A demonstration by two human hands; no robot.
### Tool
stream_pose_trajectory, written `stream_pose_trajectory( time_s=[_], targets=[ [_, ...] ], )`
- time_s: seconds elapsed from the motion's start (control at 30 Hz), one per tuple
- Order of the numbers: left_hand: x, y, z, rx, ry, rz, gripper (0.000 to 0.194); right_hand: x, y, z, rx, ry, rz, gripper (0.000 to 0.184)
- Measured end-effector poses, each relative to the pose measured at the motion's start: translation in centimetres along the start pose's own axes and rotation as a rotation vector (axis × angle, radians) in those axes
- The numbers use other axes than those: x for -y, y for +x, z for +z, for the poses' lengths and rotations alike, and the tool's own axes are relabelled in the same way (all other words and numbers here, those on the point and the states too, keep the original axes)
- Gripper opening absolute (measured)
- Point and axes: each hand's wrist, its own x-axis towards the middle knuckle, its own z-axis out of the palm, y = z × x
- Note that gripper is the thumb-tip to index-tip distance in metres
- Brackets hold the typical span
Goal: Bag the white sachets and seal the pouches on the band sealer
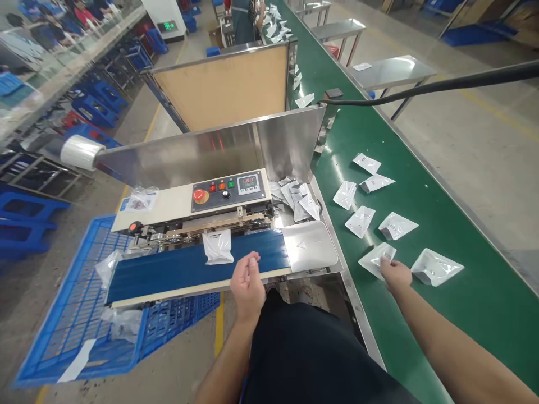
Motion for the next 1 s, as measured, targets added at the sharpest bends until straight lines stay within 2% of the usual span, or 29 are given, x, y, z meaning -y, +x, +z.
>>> stream_pose_trajectory(
  time_s=[0.1, 0.2, 0.27, 0.37, 0.43, 0.5, 0.57, 0.67, 0.73, 0.83, 0.9, 1.0],
  targets=[
    [-1.0, -0.8, 2.3, 0.194, 0.029, 0.172, 0.032, 3.1, -1.1, -1.5, -0.043, 0.163, 0.004, 0.057],
    [-2.1, -0.9, 5.0, 0.342, 0.040, 0.247, 0.031, 8.1, -4.5, -4.2, -0.062, 0.398, -0.163, 0.062],
    [-2.7, -0.6, 6.8, 0.434, 0.013, 0.246, 0.038, 11.8, -7.8, -5.7, 0.035, 0.495, -0.329, 0.058],
    [-3.2, 0.2, 8.4, 0.542, -0.042, 0.236, 0.039, 16.3, -12.3, -6.5, 0.275, 0.611, -0.534, 0.054],
    [-3.2, 0.9, 8.4, 0.516, -0.050, 0.224, 0.036, 18.1, -14.3, -6.2, 0.465, 0.697, -0.603, 0.056],
    [-2.9, 1.6, 7.7, 0.443, -0.034, 0.197, 0.039, 18.9, -15.5, -5.6, 0.644, 0.775, -0.595, 0.057],
    [-2.3, 2.3, 6.6, 0.418, -0.022, 0.168, 0.038, 19.4, -16.0, -5.0, 0.724, 0.776, -0.540, 0.055],
    [-1.0, 3.2, 5.6, 0.481, -0.026, 0.136, 0.032, 20.6, -16.0, -3.9, 0.662, 0.643, -0.524, 0.050],
    [0.0, 4.1, 5.6, 0.459, -0.036, 0.042, 0.031, 21.7, -15.5, -2.8, 0.595, 0.594, -0.501, 0.050],
    [1.8, 5.9, 6.5, 0.242, -0.118, -0.308, 0.033, 23.7, -14.4, -0.6, 0.514, 0.623, -0.346, 0.051],
    [2.9, 7.2, 7.1, 0.121, -0.182, -0.494, 0.036, 24.9, -13.8, 0.9, 0.523, 0.645, -0.252, 0.050],
    [4.0, 8.5, 7.2, 0.075, -0.224, -0.559, 0.038, 26.3, -13.5, 2.6, 0.590, 0.665, -0.183, 0.047]
  ],
)
